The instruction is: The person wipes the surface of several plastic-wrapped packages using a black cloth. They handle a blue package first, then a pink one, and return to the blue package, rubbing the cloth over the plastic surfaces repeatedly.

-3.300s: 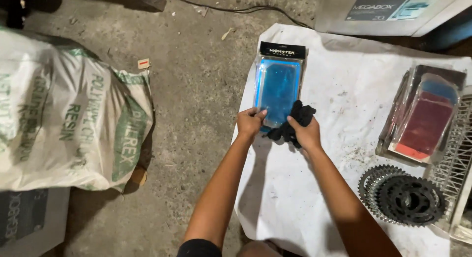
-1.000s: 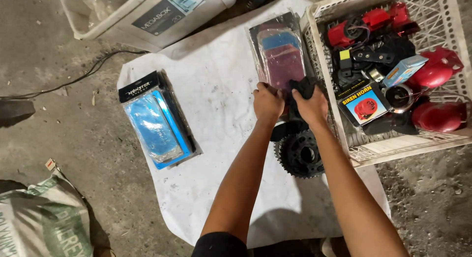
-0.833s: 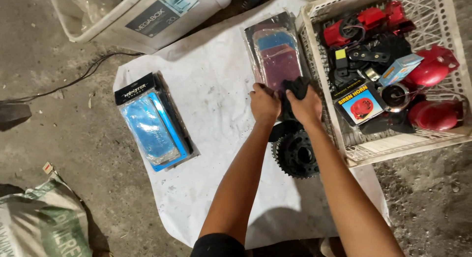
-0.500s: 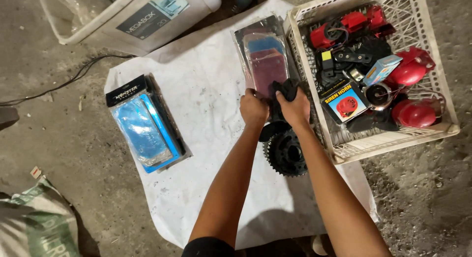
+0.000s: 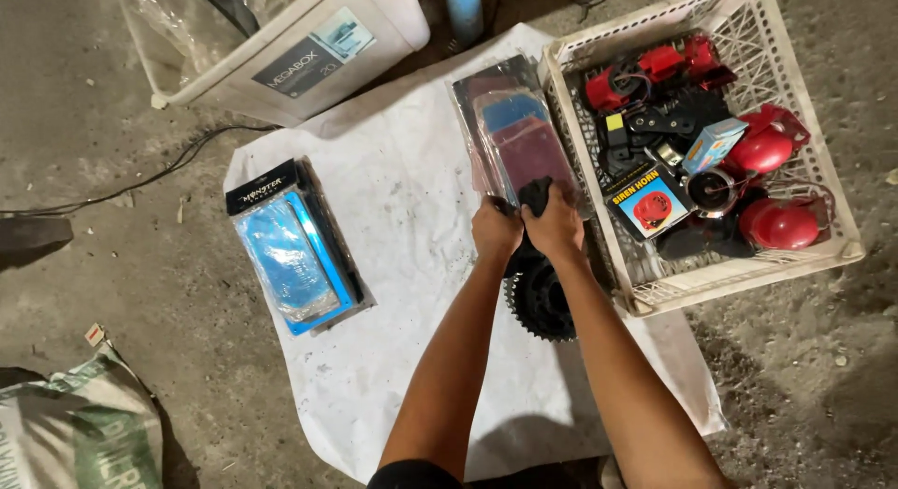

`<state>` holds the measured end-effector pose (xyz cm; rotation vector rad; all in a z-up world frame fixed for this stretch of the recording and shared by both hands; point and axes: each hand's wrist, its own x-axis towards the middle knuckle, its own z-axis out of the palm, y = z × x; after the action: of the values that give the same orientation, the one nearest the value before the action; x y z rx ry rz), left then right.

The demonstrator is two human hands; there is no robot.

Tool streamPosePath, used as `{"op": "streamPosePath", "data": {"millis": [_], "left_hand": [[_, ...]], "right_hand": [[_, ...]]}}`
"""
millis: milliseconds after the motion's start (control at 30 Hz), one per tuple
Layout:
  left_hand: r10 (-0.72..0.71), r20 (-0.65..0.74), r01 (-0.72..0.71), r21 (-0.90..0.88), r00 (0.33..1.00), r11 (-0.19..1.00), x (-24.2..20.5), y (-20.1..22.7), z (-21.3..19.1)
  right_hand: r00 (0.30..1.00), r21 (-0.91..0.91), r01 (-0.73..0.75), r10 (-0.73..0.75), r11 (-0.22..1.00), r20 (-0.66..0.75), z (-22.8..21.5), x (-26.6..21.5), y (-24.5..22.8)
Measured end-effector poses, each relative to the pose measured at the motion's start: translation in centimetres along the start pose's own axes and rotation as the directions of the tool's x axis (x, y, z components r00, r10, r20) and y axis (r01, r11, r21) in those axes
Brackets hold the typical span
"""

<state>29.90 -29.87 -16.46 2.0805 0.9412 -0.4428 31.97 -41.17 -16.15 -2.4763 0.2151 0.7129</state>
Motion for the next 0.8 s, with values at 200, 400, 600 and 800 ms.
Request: {"op": "streamPosePath", "data": {"millis": [200,400,600,800], "left_hand": [[-0.002,0.029,0.001,0.014,1.000,1.000,0.7,-0.5,0.0],[0.001,0.012,-0.001,-0.009,1.000,1.000,0.3,0.1,-0.9],[-0.042,-0.007,0.042,-0.039,0.999,0.998,-0.5,0.2,-2.8],[-0.099,-0.051,0.097,-0.040,0.994,0.995,0.9,-2.1,-2.3]], "right_hand": [[0.995,-0.073,0.035,-0.042,0.997,-0.092,-0.3,0.5,1.1],[0.988,-0.091,0.047,-0.060,0.995,-0.142,0.3,-0.5,-0.7],[0.989,-0.129,0.022,-0.040,0.991,-0.140,2.1,-2.1,-2.3],[0.984,0.006,0.060,-0.058,0.998,-0.169,3.6,-0.6,0.0]]}}
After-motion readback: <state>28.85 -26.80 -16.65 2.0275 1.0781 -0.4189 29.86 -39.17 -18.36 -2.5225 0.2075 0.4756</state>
